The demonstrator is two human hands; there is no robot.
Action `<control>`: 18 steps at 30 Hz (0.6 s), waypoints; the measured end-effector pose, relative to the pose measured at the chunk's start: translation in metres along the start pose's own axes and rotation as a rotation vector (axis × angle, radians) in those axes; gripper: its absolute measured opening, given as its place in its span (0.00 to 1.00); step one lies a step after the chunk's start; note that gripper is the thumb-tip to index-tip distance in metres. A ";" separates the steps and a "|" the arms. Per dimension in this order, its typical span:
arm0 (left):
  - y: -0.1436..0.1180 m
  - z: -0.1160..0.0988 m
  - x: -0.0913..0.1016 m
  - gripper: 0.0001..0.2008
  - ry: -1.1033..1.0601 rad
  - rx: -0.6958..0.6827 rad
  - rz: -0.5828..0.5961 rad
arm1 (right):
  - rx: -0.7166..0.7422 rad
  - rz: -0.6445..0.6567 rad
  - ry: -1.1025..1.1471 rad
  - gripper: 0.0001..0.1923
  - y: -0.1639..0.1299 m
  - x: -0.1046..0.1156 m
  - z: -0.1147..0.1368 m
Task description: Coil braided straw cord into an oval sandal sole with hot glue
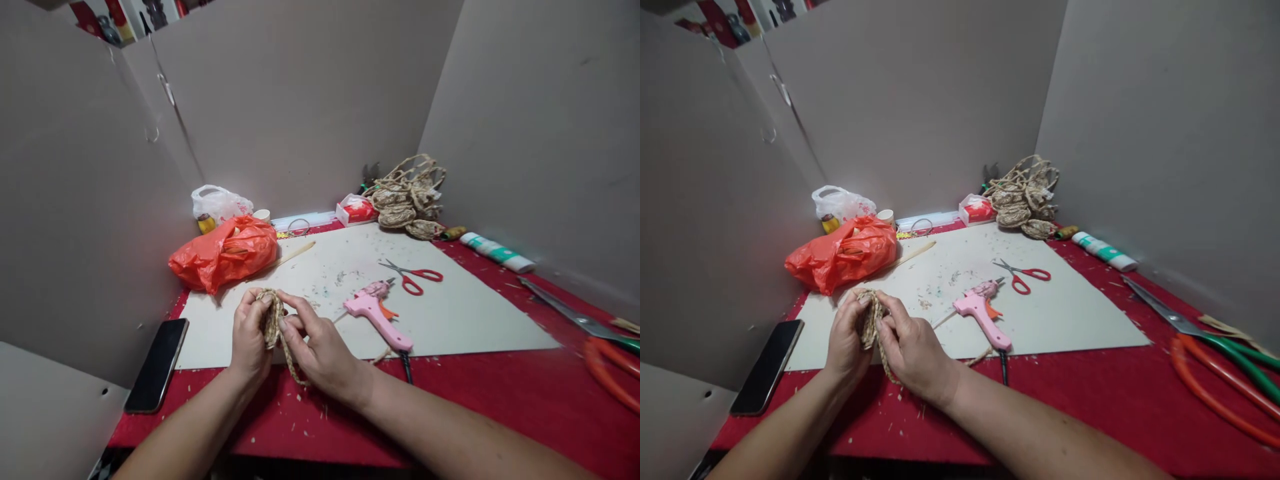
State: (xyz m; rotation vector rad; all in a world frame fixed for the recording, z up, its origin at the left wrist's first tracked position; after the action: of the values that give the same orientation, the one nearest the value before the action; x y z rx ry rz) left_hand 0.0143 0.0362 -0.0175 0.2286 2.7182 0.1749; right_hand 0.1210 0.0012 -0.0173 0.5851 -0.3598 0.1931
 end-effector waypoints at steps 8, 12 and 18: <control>0.001 0.001 0.001 0.04 0.154 -0.052 -0.052 | -0.026 0.024 0.054 0.28 -0.002 -0.007 -0.003; -0.002 0.002 -0.001 0.05 0.138 -0.031 -0.061 | -0.051 0.013 0.129 0.28 -0.001 -0.010 -0.007; -0.002 0.003 -0.003 0.10 0.018 0.027 -0.042 | -0.115 0.013 0.329 0.28 0.001 -0.012 -0.009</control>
State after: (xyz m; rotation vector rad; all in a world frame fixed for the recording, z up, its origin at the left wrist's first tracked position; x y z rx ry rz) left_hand 0.0184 0.0337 -0.0195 0.1789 2.7427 0.1285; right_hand 0.1120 0.0063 -0.0284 0.4281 -0.0559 0.2750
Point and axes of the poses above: each hand's wrist, its own y-axis towards the middle knuckle, its own x-axis out of the back of the hand, z = x × y, the point moved 5 cm from there along y, towards the middle knuckle, and after that the axes turned 7 degrees about z, right-handed, at the moved point
